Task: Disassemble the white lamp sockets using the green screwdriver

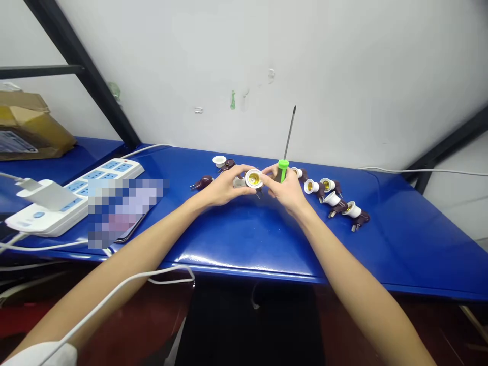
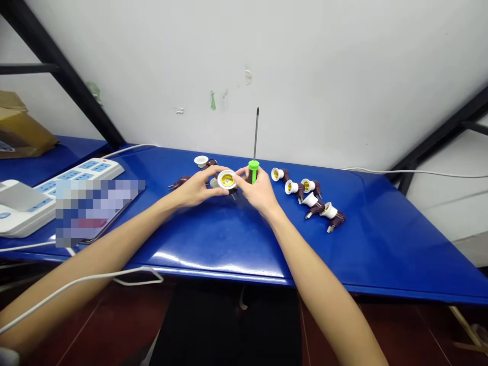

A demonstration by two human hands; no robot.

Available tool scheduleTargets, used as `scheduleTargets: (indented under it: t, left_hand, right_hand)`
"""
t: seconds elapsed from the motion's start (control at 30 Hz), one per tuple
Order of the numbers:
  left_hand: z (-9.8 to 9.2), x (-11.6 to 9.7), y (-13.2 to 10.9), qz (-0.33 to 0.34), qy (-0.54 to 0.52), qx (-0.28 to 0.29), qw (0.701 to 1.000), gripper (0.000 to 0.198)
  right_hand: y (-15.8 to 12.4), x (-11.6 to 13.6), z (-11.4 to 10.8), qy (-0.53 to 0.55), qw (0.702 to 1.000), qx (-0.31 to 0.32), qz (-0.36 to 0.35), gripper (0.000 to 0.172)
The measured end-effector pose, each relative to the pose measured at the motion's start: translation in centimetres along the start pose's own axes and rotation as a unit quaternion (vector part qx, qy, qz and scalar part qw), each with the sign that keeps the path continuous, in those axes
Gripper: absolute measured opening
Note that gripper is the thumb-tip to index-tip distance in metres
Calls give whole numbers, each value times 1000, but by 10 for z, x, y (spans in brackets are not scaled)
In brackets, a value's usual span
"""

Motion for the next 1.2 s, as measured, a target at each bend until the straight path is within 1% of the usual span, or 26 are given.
scheduleTargets:
  t: [0.1, 0.2, 0.27, 0.33, 0.4, 0.5, 0.57, 0.63, 0.73, 0.8, 0.93, 1.0, 1.2]
  left_hand:
    - [0, 5, 2, -12, -29, 1, 999, 47]
    - [-7, 14, 3, -36, -73, -24, 996, 46]
    - [-16, 24, 3, -69, -125, -67, 987, 54]
    - [-26, 36, 1, -103, -200, -124, 966, 61]
    - [-35, 45, -1, -116, -276, -176, 938, 63]
    - [-45, 50, -1, -109, -354, -217, 903, 64]
    - [-49, 52, -2, -110, -383, -223, 889, 62]
    - [-53, 52, -4, -116, -397, -226, 882, 54]
    - [-56, 51, -8, -130, -395, -229, 880, 35]
    - [-57, 50, -9, -140, -388, -231, 881, 29]
    - [-56, 48, -10, -157, -344, -228, 897, 27]
    - [-54, 47, -10, -165, -324, -216, 906, 29]
    - [-47, 46, -13, -193, -297, -179, 918, 33]
  right_hand:
    - [0, 0, 1, 9, 1000, 17, 8, 63]
    - [4, -4, -13, -10, 999, 11, 28, 49]
    - [8, -8, -26, -26, 998, -3, 49, 42]
    - [11, -7, -40, -25, 998, -22, 51, 44]
    - [14, -3, -49, -24, 998, -27, 45, 49]
    - [15, 0, -57, -33, 998, -13, 51, 58]
    - [14, 2, -63, -32, 998, -4, 52, 64]
    - [10, 3, -70, -26, 998, -2, 56, 65]
    - [2, 6, -79, -34, 997, -8, 68, 59]
    - [-3, 12, -81, -45, 997, -4, 59, 54]
    - [-11, 27, -72, -98, 995, 12, 15, 42]
    - [-15, 33, -64, -138, 990, 16, -15, 38]
    - [-28, 50, -42, -225, 968, 25, -105, 26]
Point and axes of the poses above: each hand's wrist, its own y-axis towards the middle knuckle, its own z-axis out of the palm, x = y × z, the point moved 9 cm from there along y, towards the middle knuckle, and after that the axes turned 4 degrees about z, right-handed, at the moved point
